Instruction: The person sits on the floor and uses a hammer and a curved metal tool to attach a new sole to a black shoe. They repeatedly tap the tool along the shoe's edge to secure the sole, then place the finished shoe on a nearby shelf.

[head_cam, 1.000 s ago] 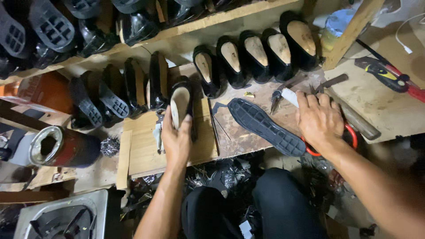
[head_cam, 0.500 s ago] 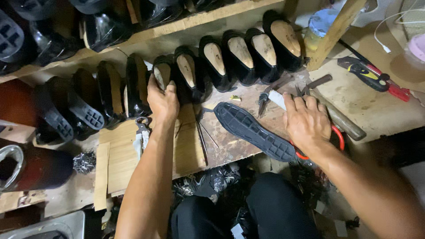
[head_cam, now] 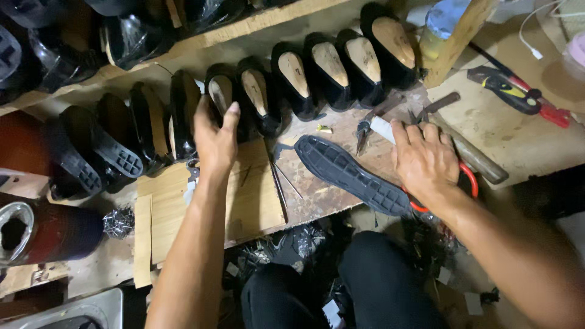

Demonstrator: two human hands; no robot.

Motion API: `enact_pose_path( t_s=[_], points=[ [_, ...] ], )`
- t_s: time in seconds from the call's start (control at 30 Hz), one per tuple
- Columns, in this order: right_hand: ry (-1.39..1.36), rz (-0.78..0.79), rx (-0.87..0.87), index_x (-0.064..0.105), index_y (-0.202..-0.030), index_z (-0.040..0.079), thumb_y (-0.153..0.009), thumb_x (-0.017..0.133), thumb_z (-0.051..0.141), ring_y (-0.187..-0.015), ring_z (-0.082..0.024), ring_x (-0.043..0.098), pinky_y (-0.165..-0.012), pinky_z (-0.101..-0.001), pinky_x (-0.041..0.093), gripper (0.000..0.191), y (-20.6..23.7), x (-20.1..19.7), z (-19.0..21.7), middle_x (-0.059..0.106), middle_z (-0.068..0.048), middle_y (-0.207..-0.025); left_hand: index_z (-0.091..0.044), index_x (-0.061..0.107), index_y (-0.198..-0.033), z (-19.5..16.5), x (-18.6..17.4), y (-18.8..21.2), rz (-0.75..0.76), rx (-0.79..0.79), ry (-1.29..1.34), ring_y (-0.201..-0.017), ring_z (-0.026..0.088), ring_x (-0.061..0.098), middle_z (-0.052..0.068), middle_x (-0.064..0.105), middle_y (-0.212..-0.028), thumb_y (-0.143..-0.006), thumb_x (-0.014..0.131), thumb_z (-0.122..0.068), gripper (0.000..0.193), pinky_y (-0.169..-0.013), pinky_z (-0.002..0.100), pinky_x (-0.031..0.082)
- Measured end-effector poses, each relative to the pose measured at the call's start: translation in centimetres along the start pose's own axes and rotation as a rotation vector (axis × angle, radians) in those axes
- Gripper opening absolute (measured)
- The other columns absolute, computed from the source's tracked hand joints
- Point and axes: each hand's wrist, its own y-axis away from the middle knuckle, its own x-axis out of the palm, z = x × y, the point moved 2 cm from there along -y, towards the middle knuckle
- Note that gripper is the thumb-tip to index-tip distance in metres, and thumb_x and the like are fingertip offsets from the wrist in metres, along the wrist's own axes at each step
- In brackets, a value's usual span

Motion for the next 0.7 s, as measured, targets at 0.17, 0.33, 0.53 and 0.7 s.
enact_pose_path(
  t_s=[0.17,0.33,0.53,0.7],
  points=[
    [-0.008,-0.02,-0.013,0.063,-0.138,0.011,-0.091,0.067,0.03,-0.103,-0.03,0.061,-0.085,-0.0456,0.051,0.051,0.2,0.6,-0.2,0.069,-0.008,-0.107,-0.002,0.044,-0.158,-6.0,-6.5,10.1,-0.207,0.298,0.041,-0.157,0.031,0.039,0.019,0.039,-0.167,-0.107,0.069,-0.029,0.063,-0.131,0.044,0.034],
    [-0.005,-0.1,-0.062,0.064,-0.139,0.009,-0.092,0.069,0.027,-0.107,-0.031,0.062,-0.089,-0.0448,0.051,0.05,0.9,1.0,-0.4,0.068,-0.009,-0.106,-0.002,0.045,-0.157,-7.5,-13.5,16.6,-0.379,0.626,0.044,-0.156,0.031,0.04,0.019,0.041,-0.166,-0.107,0.069,-0.028,0.061,-0.13,0.044,0.034],
    [-0.003,-0.14,-0.094,0.067,-0.138,0.009,-0.095,0.071,0.025,-0.108,-0.033,0.061,-0.09,-0.0453,0.05,0.046,1.7,0.6,0.1,0.068,-0.01,-0.108,-0.002,0.047,-0.155,-5.4,-16.4,17.5,-0.272,0.537,0.048,-0.155,0.031,0.041,0.019,0.042,-0.165,-0.107,0.069,-0.028,0.059,-0.13,0.044,0.035],
    [-0.002,-0.164,-0.115,0.065,-0.134,0.008,-0.098,0.071,0.025,-0.11,-0.033,0.061,-0.095,-0.0464,0.05,0.041,1.7,0.7,0.6,0.067,-0.01,-0.104,-0.003,0.048,-0.154,-6.5,-18.5,19.2,-0.247,0.518,0.055,-0.155,0.031,0.042,0.019,0.043,-0.164,-0.107,0.069,-0.027,0.057,-0.13,0.044,0.035]
  ],
)
